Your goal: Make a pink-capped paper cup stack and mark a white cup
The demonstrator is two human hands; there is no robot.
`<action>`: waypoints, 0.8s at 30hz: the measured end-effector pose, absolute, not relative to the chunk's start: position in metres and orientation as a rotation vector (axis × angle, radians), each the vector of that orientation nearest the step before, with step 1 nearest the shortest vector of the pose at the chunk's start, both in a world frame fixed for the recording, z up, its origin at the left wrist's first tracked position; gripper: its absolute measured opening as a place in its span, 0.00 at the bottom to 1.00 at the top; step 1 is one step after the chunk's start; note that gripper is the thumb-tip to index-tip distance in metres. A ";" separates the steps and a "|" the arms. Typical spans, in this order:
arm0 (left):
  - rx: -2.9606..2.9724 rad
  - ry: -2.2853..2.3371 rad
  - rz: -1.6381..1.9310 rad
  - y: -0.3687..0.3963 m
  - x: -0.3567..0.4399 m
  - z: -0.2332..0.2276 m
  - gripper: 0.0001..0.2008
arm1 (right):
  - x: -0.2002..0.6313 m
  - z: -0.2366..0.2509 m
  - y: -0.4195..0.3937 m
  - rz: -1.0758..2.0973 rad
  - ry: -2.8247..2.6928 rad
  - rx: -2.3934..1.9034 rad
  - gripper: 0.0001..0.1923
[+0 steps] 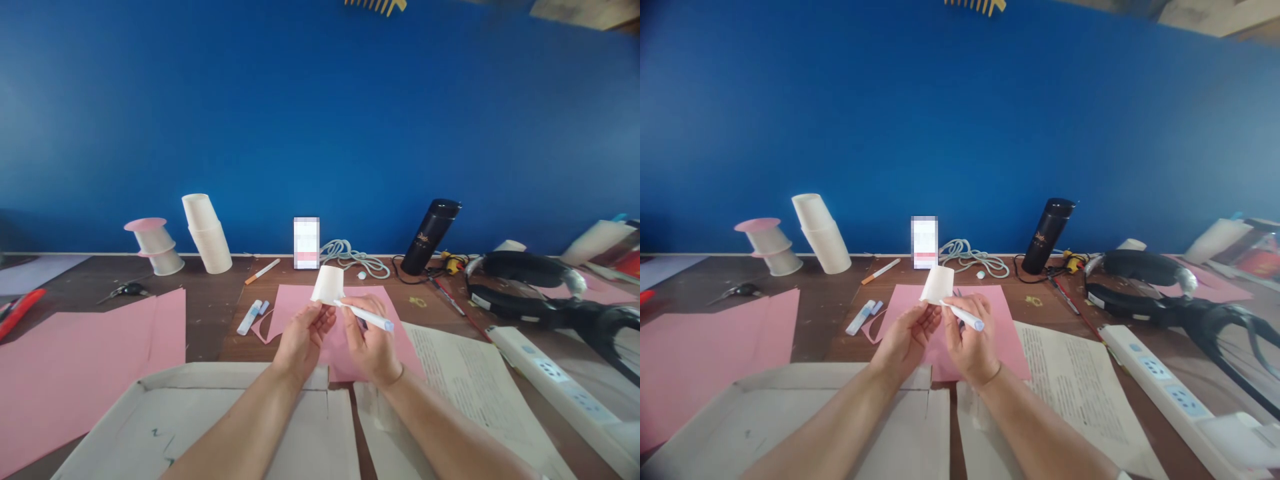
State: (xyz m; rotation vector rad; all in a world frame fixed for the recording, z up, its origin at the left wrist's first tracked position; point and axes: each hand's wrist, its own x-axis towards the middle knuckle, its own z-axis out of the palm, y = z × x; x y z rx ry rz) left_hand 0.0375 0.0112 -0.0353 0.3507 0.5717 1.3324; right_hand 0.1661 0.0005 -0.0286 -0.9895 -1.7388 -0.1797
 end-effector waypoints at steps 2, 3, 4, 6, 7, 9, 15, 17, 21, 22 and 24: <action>0.343 0.576 1.333 0.011 0.037 -0.035 0.03 | 0.166 -0.028 0.001 -0.178 -1.747 -0.984 0.07; 0.340 0.577 1.331 0.011 0.037 -0.035 0.03 | 0.166 -0.028 0.001 -0.175 -1.749 -0.981 0.08; 0.337 0.577 1.328 0.010 0.037 -0.035 0.03 | 0.166 -0.027 0.001 -0.173 -1.746 -0.978 0.08; 0.338 0.575 1.323 0.010 0.037 -0.036 0.03 | 0.166 -0.027 0.001 -0.172 -1.737 -0.973 0.08; 0.340 0.574 1.322 0.010 0.037 -0.036 0.03 | 0.166 -0.027 0.001 -0.171 -1.735 -0.969 0.08; 0.340 0.575 1.323 0.011 0.037 -0.036 0.03 | 0.167 -0.026 0.000 -0.157 -1.739 -0.959 0.08; 0.313 0.607 1.319 0.012 0.036 -0.033 0.04 | 0.168 -0.025 -0.001 -0.093 -1.695 -0.991 0.08; 0.306 0.608 1.320 0.012 0.036 -0.032 0.04 | 0.168 -0.025 -0.001 -0.091 -1.700 -0.992 0.08; 0.324 0.604 1.320 0.010 0.037 -0.032 0.05 | 0.167 -0.025 -0.001 -0.118 -1.722 -0.965 0.08; 0.333 0.603 1.314 0.009 0.038 -0.032 0.05 | 0.167 -0.025 -0.001 -0.121 -1.726 -0.962 0.08; 0.346 0.602 1.306 0.009 0.037 -0.032 0.05 | 0.167 -0.025 -0.001 -0.123 -1.736 -0.963 0.08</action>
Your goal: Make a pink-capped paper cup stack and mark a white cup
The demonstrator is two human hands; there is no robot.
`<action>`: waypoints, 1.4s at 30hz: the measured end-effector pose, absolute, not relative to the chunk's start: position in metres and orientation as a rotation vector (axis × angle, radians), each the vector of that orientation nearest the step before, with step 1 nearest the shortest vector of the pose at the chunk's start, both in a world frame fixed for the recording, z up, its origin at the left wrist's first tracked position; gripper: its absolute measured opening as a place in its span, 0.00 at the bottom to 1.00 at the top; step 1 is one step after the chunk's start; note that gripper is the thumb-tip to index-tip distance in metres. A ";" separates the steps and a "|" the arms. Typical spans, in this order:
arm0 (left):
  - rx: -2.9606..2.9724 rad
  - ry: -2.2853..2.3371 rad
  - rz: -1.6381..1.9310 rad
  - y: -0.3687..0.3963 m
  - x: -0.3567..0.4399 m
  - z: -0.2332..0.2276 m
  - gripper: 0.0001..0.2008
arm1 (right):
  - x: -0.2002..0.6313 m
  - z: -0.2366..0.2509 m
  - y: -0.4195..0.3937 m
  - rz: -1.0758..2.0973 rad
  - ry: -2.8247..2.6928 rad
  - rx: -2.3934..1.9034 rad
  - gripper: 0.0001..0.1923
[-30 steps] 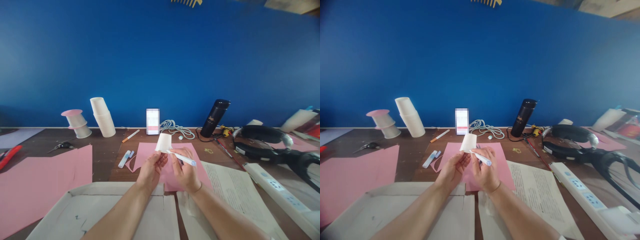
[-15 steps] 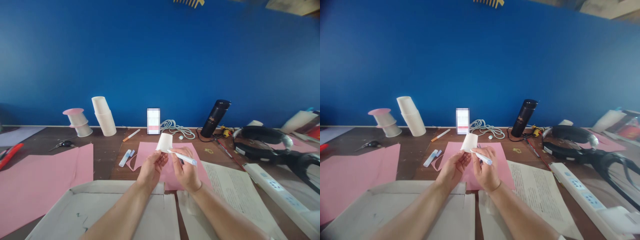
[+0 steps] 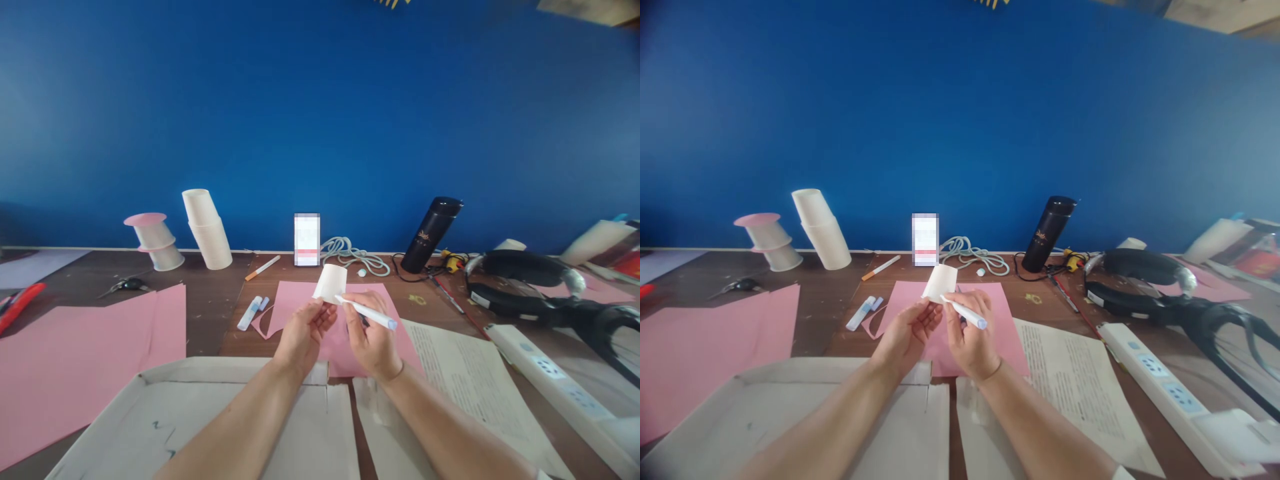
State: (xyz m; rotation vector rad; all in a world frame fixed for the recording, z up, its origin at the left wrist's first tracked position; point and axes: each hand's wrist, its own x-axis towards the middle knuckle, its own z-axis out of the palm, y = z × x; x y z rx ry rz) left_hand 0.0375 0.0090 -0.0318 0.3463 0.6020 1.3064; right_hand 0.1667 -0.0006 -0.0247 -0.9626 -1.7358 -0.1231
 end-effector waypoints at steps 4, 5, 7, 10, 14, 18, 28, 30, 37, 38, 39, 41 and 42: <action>0.359 0.604 1.303 0.009 0.037 -0.031 0.04 | 0.166 -0.024 -0.001 -0.136 -1.747 -0.969 0.07; 0.358 0.606 1.304 0.009 0.037 -0.030 0.04 | 0.166 -0.025 -0.001 -0.138 -1.747 -0.969 0.07; 0.355 0.612 1.308 0.010 0.037 -0.029 0.05 | 0.166 -0.025 -0.001 -0.138 -1.740 -0.975 0.07; 0.351 0.620 1.313 0.010 0.037 -0.029 0.05 | 0.166 -0.026 -0.001 -0.126 -1.732 -0.976 0.08; 0.355 0.622 1.307 0.010 0.038 -0.030 0.05 | 0.166 -0.026 0.000 -0.122 -1.750 -0.959 0.08; 0.342 0.623 1.306 0.010 0.037 -0.030 0.04 | 0.166 -0.024 -0.002 -0.095 -1.707 -0.976 0.07; 0.309 0.643 1.302 0.011 0.035 -0.029 0.04 | 0.165 -0.024 -0.002 -0.094 -1.684 -0.979 0.07; 0.323 0.637 1.297 0.010 0.035 -0.030 0.04 | 0.165 -0.024 -0.002 -0.101 -1.691 -0.984 0.07; 0.315 0.644 1.280 0.010 0.035 -0.028 0.04 | 0.166 -0.023 -0.001 -0.125 -1.725 -0.996 0.06; 0.313 0.642 1.282 0.011 0.035 -0.028 0.04 | 0.166 -0.024 -0.001 -0.127 -1.727 -0.997 0.06; 0.312 0.640 1.286 0.011 0.035 -0.027 0.04 | 0.166 -0.024 -0.002 -0.126 -1.725 -0.999 0.06; 0.307 0.640 1.289 0.010 0.035 -0.027 0.04 | 0.166 -0.024 -0.002 -0.116 -1.716 -1.010 0.06; 0.304 0.642 1.290 0.010 0.035 -0.027 0.04 | 0.166 -0.024 -0.002 -0.108 -1.715 -1.013 0.06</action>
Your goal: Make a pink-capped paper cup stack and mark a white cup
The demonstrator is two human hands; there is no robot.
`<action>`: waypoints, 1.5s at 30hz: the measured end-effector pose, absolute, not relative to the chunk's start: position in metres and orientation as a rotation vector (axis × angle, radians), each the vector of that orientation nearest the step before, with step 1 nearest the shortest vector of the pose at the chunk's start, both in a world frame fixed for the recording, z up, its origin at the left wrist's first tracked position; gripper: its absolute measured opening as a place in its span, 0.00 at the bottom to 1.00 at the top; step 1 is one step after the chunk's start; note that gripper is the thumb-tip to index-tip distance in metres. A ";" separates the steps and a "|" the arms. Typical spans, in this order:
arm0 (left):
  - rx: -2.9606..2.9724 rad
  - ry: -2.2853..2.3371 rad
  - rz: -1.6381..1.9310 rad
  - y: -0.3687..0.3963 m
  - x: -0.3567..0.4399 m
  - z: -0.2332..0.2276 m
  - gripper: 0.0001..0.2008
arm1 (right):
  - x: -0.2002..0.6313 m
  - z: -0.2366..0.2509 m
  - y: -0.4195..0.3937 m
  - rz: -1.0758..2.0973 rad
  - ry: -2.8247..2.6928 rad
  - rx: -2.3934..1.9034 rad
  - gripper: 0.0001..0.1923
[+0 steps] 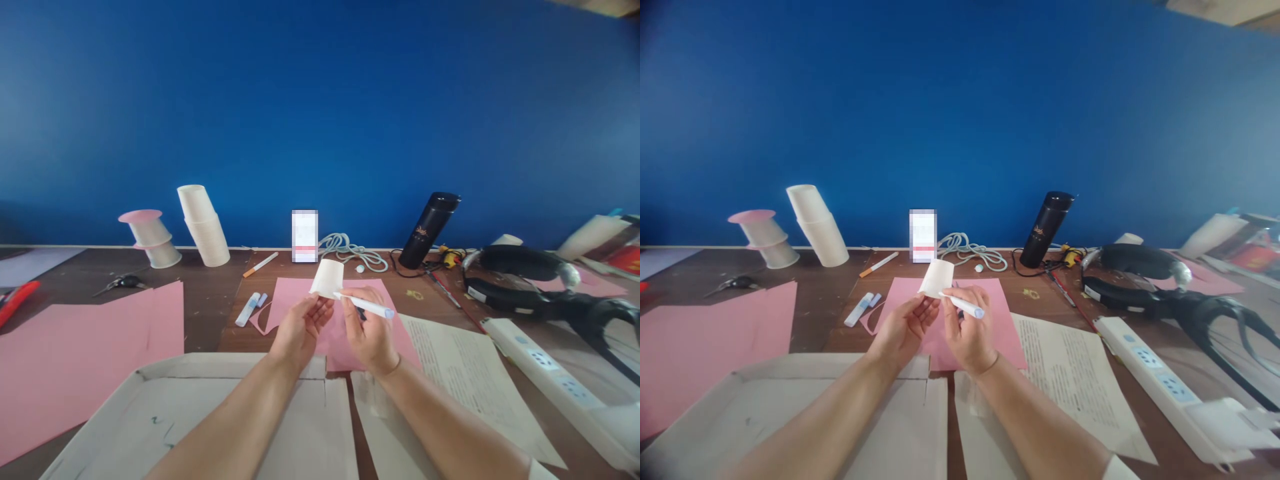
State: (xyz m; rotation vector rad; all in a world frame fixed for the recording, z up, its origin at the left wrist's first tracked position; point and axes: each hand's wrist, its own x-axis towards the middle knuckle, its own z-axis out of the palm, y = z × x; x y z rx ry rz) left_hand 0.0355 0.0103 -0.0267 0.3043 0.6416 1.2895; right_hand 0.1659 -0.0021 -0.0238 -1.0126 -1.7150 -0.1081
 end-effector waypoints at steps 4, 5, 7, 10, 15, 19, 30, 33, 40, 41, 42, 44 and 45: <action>0.310 0.640 1.287 0.011 0.035 -0.028 0.04 | 0.166 -0.023 -0.002 -0.099 -1.737 -0.994 0.06; 0.317 0.636 1.287 0.011 0.035 -0.028 0.04 | 0.165 -0.023 -0.002 -0.106 -1.736 -0.991 0.06; 0.330 0.630 1.285 0.011 0.035 -0.028 0.05 | 0.165 -0.022 -0.003 -0.115 -1.724 -0.995 0.06; 0.329 0.630 1.287 0.011 0.035 -0.029 0.04 | 0.165 -0.021 -0.003 -0.106 -1.739 -1.000 0.06; 0.332 0.623 1.290 0.011 0.036 -0.030 0.04 | 0.165 -0.021 -0.003 -0.118 -1.734 -0.995 0.06; 0.337 0.620 1.300 0.010 0.037 -0.029 0.04 | 0.164 -0.021 -0.005 -0.131 -1.743 -0.962 0.06; 0.328 0.608 1.296 0.009 0.036 -0.026 0.03 | 0.167 -0.027 -0.003 -0.045 -1.602 -1.044 0.07; 0.331 0.607 1.291 0.009 0.035 -0.026 0.03 | 0.167 -0.027 -0.003 -0.013 -1.625 -1.052 0.07; 0.304 0.624 1.278 0.009 0.036 -0.023 0.04 | 0.166 -0.024 -0.003 -0.053 -1.650 -1.043 0.07; 0.301 0.626 1.278 0.009 0.036 -0.023 0.05 | 0.166 -0.024 -0.003 -0.052 -1.651 -1.043 0.07; 0.299 0.625 1.278 0.009 0.036 -0.023 0.05 | 0.166 -0.024 -0.003 -0.051 -1.653 -1.041 0.07; 0.300 0.622 1.283 0.009 0.036 -0.023 0.05 | 0.165 -0.024 -0.003 -0.058 -1.660 -1.034 0.06; 0.299 0.622 1.286 0.009 0.036 -0.023 0.05 | 0.165 -0.023 -0.003 -0.064 -1.668 -1.028 0.06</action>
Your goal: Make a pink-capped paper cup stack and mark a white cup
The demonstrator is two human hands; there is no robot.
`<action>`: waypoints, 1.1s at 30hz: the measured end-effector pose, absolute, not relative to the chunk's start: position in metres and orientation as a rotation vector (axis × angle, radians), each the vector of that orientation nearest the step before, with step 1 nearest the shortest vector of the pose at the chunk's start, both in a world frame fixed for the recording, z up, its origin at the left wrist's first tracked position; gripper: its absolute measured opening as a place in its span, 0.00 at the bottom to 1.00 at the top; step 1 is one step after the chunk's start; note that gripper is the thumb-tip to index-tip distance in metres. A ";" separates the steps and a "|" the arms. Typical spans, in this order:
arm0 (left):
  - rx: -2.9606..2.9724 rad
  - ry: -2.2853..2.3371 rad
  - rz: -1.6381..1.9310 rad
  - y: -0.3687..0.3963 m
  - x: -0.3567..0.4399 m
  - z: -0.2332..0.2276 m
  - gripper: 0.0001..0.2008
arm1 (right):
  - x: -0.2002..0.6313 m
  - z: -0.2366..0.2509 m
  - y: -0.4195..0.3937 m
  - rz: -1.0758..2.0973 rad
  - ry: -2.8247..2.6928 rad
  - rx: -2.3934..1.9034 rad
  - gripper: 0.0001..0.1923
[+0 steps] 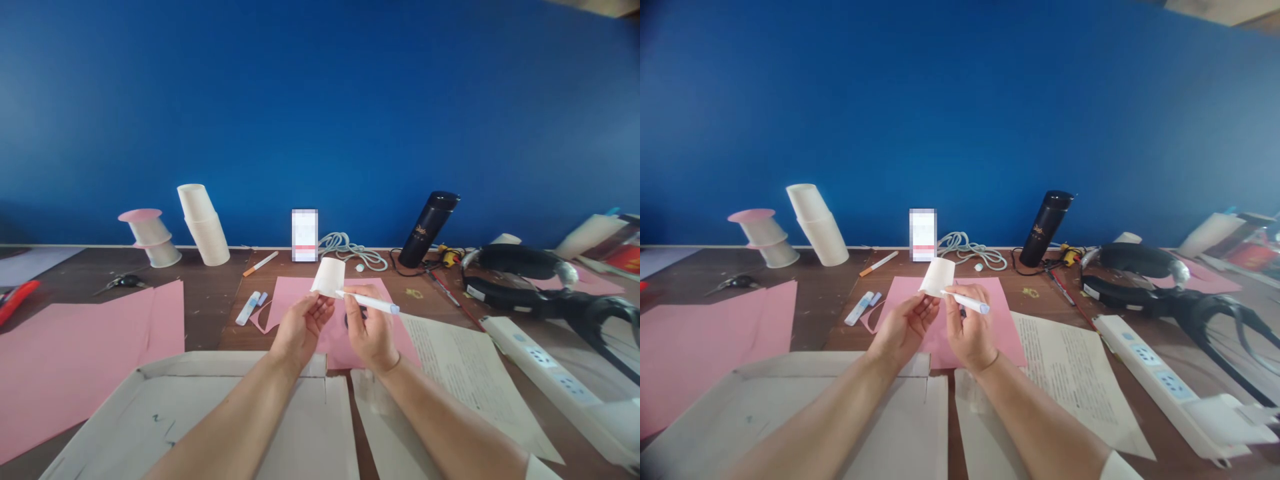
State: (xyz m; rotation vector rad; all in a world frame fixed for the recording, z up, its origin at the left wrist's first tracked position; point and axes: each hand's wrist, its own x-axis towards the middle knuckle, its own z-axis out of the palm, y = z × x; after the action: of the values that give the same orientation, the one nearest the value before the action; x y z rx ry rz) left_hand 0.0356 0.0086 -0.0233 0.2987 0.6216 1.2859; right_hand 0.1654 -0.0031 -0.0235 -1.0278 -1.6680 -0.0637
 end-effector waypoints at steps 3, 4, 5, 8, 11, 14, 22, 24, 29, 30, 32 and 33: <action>0.296 0.617 1.288 0.009 0.035 -0.024 0.05 | 0.166 -0.023 -0.004 -0.069 -1.702 -1.010 0.06; 0.294 0.616 1.288 0.009 0.035 -0.024 0.05 | 0.166 -0.023 -0.004 -0.070 -1.709 -1.006 0.06; 0.293 0.614 1.288 0.009 0.035 -0.024 0.04 | 0.166 -0.022 -0.004 -0.073 -1.710 -1.005 0.06; 0.290 0.612 1.291 0.011 0.036 -0.024 0.05 | 0.166 -0.022 -0.004 -0.090 -1.693 -1.008 0.06; 0.284 0.616 1.294 0.010 0.036 -0.024 0.05 | 0.166 -0.022 -0.004 -0.077 -1.707 -1.003 0.06; 0.283 0.614 1.292 0.010 0.035 -0.024 0.05 | 0.166 -0.022 -0.004 -0.057 -1.727 -1.002 0.06; 0.271 0.612 1.285 0.011 0.036 -0.025 0.06 | 0.166 -0.021 -0.004 -0.068 -1.748 -0.971 0.06; 0.273 0.610 1.282 0.010 0.036 -0.024 0.05 | 0.166 -0.022 -0.005 -0.056 -1.723 -0.975 0.06; 0.268 0.628 1.285 0.010 0.036 -0.024 0.05 | 0.167 -0.023 -0.005 0.003 -1.642 -1.023 0.07; 0.271 0.626 1.284 0.010 0.035 -0.024 0.05 | 0.167 -0.023 -0.005 0.003 -1.642 -1.028 0.07; 0.281 0.615 1.283 0.010 0.035 -0.024 0.05 | 0.167 -0.024 -0.005 -0.015 -1.657 -1.020 0.06; 0.283 0.612 1.284 0.010 0.035 -0.024 0.05 | 0.167 -0.024 -0.005 -0.027 -1.668 -1.011 0.06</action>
State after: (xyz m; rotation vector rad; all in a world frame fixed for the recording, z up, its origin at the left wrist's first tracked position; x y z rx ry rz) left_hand 0.0353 0.0096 -0.0242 0.2827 0.6116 1.2844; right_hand 0.1668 -0.0048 -0.0238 -1.0107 -1.6681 -0.0274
